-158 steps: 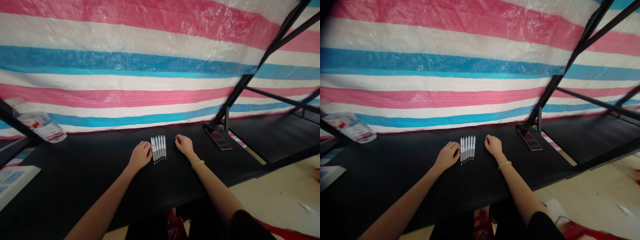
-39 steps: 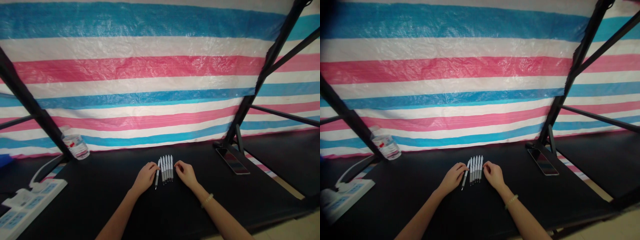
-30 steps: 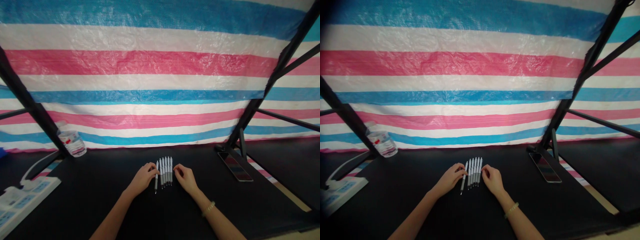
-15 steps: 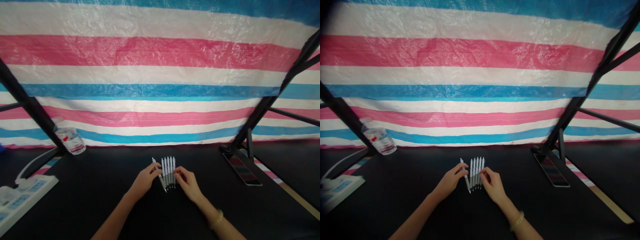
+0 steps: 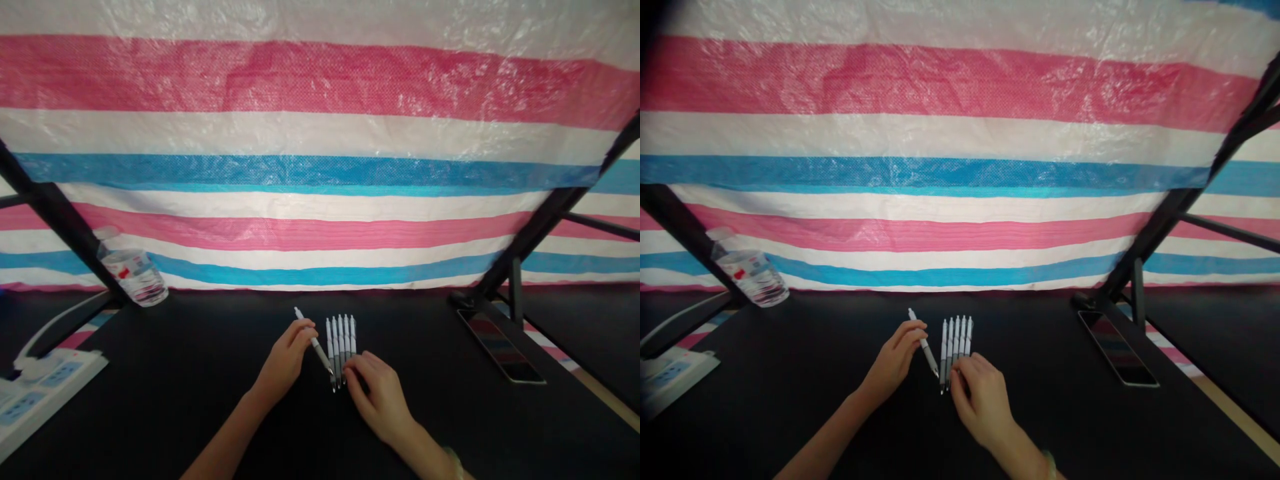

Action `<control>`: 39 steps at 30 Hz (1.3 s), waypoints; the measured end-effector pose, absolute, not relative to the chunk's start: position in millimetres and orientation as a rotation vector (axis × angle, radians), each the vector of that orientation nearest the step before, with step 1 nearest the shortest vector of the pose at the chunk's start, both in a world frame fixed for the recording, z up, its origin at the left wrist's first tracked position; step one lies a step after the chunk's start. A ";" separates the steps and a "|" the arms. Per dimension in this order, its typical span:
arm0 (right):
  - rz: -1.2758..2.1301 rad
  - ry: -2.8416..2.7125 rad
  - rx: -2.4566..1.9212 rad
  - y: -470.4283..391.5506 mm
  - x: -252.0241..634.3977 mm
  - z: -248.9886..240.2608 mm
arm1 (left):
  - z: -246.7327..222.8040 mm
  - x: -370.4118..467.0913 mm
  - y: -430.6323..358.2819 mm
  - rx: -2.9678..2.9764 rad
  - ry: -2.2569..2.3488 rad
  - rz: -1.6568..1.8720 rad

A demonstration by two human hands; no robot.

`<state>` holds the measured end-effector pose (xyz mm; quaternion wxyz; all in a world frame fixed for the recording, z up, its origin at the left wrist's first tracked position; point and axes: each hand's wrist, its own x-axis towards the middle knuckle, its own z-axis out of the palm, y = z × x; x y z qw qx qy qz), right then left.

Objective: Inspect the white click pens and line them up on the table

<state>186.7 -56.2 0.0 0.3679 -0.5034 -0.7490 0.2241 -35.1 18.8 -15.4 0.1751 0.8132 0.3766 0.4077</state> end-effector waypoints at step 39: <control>2.359 -0.592 -0.643 -67.7 129.8 -27.2 | 2.1 -28.1 14.6 0.722 0.694 0.773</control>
